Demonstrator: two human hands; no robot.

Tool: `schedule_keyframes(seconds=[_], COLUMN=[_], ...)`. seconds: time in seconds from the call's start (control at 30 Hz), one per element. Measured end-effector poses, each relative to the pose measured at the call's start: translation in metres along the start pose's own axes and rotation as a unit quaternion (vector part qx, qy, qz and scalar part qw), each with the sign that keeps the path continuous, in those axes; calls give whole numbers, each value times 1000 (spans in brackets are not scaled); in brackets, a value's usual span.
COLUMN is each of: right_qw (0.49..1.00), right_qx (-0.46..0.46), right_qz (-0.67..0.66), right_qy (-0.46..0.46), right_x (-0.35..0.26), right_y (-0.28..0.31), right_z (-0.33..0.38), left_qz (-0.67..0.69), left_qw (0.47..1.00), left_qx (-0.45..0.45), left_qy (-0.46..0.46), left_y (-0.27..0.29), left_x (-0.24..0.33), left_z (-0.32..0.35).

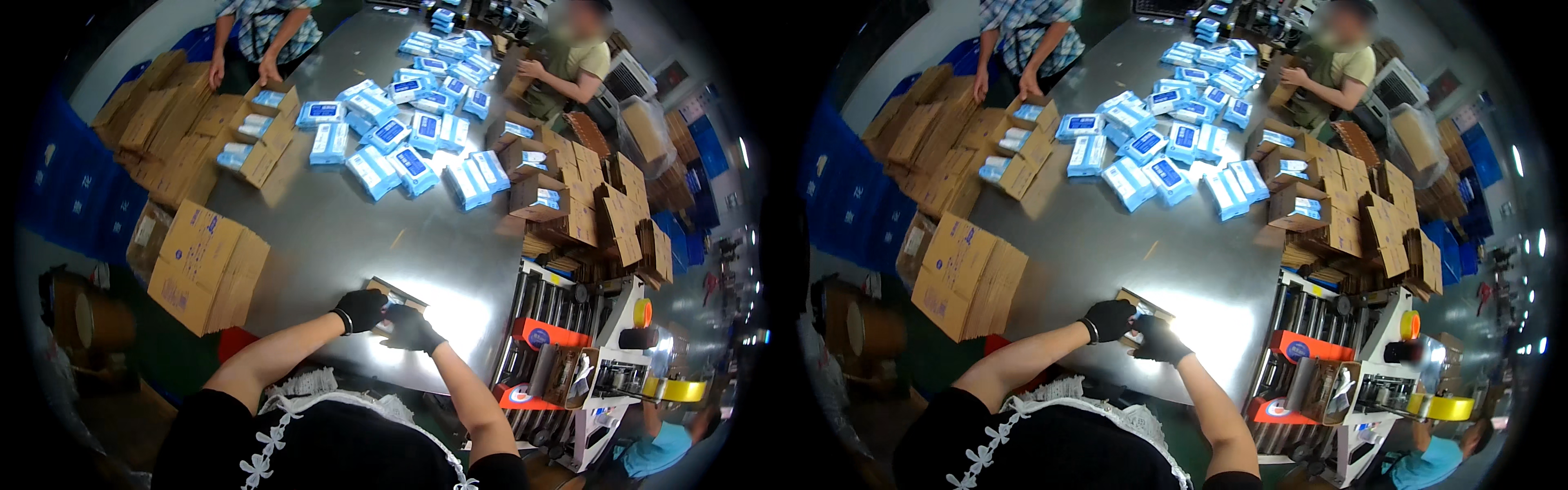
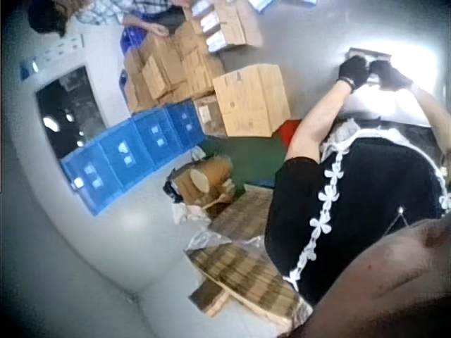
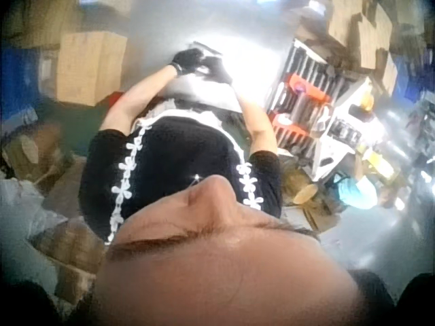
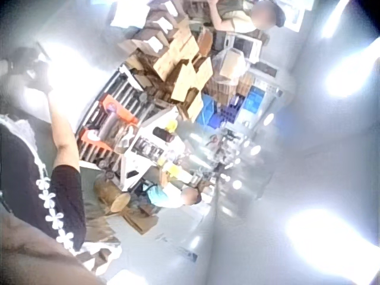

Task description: The person picks up packs of wipes from a metal table and places them into small cardboard boxes before setting the boxes on a conveyor belt.

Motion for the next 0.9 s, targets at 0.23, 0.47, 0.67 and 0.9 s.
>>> schedule_keyframes(seconds=[0.23,0.47,0.67,0.9], right_qw=[984,882,871,830], right_qx=[52,388,288,486], right_qz=[167,179,297,81], right_qy=[-43,-201,-266,-262], right_x=[5,11,91,118], right_y=[13,-17,16,44], right_z=[-30,39,208,259], left_qz=[160,169,73,-231], left_qw=[969,972,947,740], left_qx=[146,-36,-278,596], left_qy=[115,-161,-143,210], left_y=[-28,-121,-72,209], left_x=[-79,9,135,-197], left_z=[-11,-51,-10,224])
Point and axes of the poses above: each hand's wrist, its own z-axis away from the middle knuckle, its own y-axis out of the back of the hand, x = y × z, the point moved 4 cm from there along -z, towards the middle knuckle, and after that the axes turned 1 degree about x, right-handed, at the moved point
